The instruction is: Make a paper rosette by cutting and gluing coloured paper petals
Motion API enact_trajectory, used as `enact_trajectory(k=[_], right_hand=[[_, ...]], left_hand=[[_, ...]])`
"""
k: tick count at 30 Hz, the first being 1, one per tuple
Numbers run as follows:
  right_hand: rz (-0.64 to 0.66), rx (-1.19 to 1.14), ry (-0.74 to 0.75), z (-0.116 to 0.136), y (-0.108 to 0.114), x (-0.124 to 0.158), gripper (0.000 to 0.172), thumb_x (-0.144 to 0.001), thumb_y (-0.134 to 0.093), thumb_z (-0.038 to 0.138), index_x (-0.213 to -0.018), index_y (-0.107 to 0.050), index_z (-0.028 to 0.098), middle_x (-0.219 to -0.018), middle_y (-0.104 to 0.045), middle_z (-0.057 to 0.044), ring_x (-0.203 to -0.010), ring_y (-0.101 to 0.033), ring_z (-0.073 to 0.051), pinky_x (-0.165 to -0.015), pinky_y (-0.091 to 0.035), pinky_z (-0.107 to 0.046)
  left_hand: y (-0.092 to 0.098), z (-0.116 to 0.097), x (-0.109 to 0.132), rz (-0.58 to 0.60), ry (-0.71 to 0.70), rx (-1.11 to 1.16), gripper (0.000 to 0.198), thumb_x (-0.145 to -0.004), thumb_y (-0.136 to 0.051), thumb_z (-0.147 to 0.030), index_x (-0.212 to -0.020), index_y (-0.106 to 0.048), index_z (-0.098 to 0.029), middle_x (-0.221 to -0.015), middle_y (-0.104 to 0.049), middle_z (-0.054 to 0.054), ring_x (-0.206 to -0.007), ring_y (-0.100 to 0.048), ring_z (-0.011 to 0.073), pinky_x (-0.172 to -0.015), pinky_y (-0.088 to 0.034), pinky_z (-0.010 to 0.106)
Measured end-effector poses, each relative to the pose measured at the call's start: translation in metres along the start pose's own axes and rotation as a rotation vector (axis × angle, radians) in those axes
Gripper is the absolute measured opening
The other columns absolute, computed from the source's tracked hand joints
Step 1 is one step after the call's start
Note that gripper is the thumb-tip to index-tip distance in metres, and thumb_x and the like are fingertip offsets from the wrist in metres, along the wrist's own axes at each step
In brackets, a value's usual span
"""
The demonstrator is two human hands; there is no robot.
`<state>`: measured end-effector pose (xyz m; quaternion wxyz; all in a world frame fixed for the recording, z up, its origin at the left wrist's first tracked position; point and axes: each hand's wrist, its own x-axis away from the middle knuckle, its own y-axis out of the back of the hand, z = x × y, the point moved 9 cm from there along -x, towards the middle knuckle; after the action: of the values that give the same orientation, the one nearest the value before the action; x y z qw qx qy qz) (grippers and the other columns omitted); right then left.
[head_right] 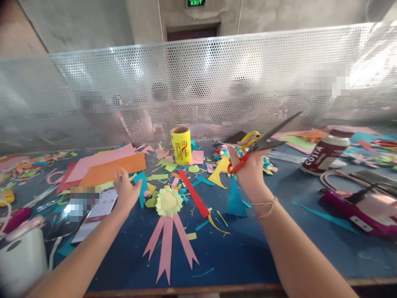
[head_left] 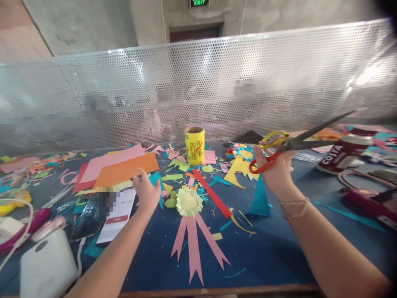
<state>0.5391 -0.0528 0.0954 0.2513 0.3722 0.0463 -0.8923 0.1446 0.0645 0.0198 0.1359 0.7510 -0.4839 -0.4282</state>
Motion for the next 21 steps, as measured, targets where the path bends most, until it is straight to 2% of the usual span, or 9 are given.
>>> enact_trajectory(k=[2, 4, 6, 8, 10, 12, 14, 16, 21], right_hand=[[0.026, 0.193, 0.101, 0.005, 0.002, -0.003, 0.058, -0.067, -0.064, 0.054, -0.097, -0.027, 0.023, -0.101, -0.053, -0.012, -0.093, -0.056, -0.024, -0.085, -0.044, -0.045], [0.015, 0.276, 0.161, 0.008, 0.006, -0.006, 0.057, -0.069, -0.063, 0.054, -0.094, -0.021, 0.024, -0.094, -0.052, -0.009, -0.084, -0.057, -0.021, -0.081, -0.045, -0.042], [-0.017, 0.251, 0.165, 0.009, 0.011, -0.010, 0.055, -0.071, -0.061, 0.053, -0.092, -0.017, 0.026, -0.088, -0.050, -0.004, -0.073, -0.055, -0.017, -0.073, -0.047, -0.038], [-0.045, 0.212, 0.160, 0.010, 0.014, -0.012, 0.051, -0.075, -0.057, 0.051, -0.090, -0.016, 0.026, -0.084, -0.047, -0.002, -0.067, -0.052, -0.016, -0.068, -0.046, -0.036], [-0.052, 0.186, 0.169, 0.011, 0.015, -0.012, 0.047, -0.077, -0.055, 0.050, -0.091, -0.018, 0.025, -0.083, -0.045, -0.002, -0.063, -0.050, -0.015, -0.066, -0.046, -0.037], [-0.043, 0.167, 0.172, 0.010, 0.014, -0.013, 0.046, -0.077, -0.056, 0.050, -0.094, -0.021, 0.025, -0.084, -0.044, -0.002, -0.062, -0.050, -0.015, -0.065, -0.046, -0.038], [-0.046, 0.152, 0.164, 0.007, 0.015, -0.014, 0.049, -0.075, -0.058, 0.052, -0.095, -0.023, 0.024, -0.084, -0.044, -0.001, -0.060, -0.048, -0.015, -0.064, -0.046, -0.039], [-0.067, 0.137, 0.153, 0.005, 0.020, -0.017, 0.051, -0.074, -0.059, 0.055, -0.095, -0.024, 0.025, -0.082, -0.043, 0.000, -0.060, -0.046, -0.014, -0.064, -0.046, -0.040], [-0.153, -0.002, 0.072, 0.000, 0.040, -0.027, 0.046, -0.075, -0.055, 0.055, -0.092, -0.024, 0.026, -0.081, -0.042, 0.001, -0.065, -0.048, -0.016, -0.065, -0.048, -0.040]], left_hand=[[0.001, -0.043, 0.015, 0.083, -0.201, -0.032, 0.054, -0.078, -0.053, -0.022, -0.130, -0.043, -0.011, -0.141, -0.035, 0.021, -0.134, -0.027, 0.0355, -0.107, -0.025, 0.052], [-0.024, -0.099, 0.051, 0.444, -0.472, 0.027, 0.037, -0.081, -0.048, -0.022, -0.117, -0.055, -0.017, -0.129, -0.051, 0.014, -0.123, -0.044, 0.0296, -0.103, -0.034, 0.046], [-0.045, -0.149, 0.098, 0.762, -0.657, 0.126, 0.038, -0.081, -0.053, -0.033, -0.115, -0.057, -0.017, -0.131, -0.051, 0.015, -0.121, -0.047, 0.0298, -0.101, -0.038, 0.043], [-0.062, -0.188, 0.125, 0.847, -0.662, 0.239, 0.056, -0.077, -0.056, -0.047, -0.122, -0.052, -0.013, -0.132, -0.048, 0.019, -0.123, -0.045, 0.0321, -0.100, -0.038, 0.043], [-0.087, -0.212, 0.134, 0.887, -0.514, 0.356, 0.065, -0.073, -0.058, -0.054, -0.122, -0.052, -0.012, -0.122, -0.056, 0.020, -0.113, -0.052, 0.0310, -0.091, -0.044, 0.039], [-0.122, -0.223, 0.138, 0.965, -0.319, 0.389, 0.066, -0.067, -0.064, -0.055, -0.115, -0.056, -0.010, -0.104, -0.064, 0.018, -0.094, -0.061, 0.0286, -0.077, -0.048, 0.036], [-0.148, -0.230, 0.129, 0.942, -0.222, 0.418, 0.048, -0.070, -0.065, -0.045, -0.103, -0.062, -0.011, -0.092, -0.067, 0.013, -0.083, -0.062, 0.0231, -0.070, -0.047, 0.031], [-0.165, -0.237, 0.116, 0.934, -0.265, 0.410, 0.022, -0.075, -0.061, -0.034, -0.080, -0.066, -0.013, -0.075, -0.066, 0.007, -0.072, -0.061, 0.0185, -0.064, -0.043, 0.027], [-0.182, -0.222, 0.067, 0.894, -0.317, 0.120, 0.024, -0.070, -0.067, -0.037, -0.063, -0.063, -0.014, -0.058, -0.059, 0.003, -0.063, -0.058, 0.0170, -0.055, -0.037, 0.025]])
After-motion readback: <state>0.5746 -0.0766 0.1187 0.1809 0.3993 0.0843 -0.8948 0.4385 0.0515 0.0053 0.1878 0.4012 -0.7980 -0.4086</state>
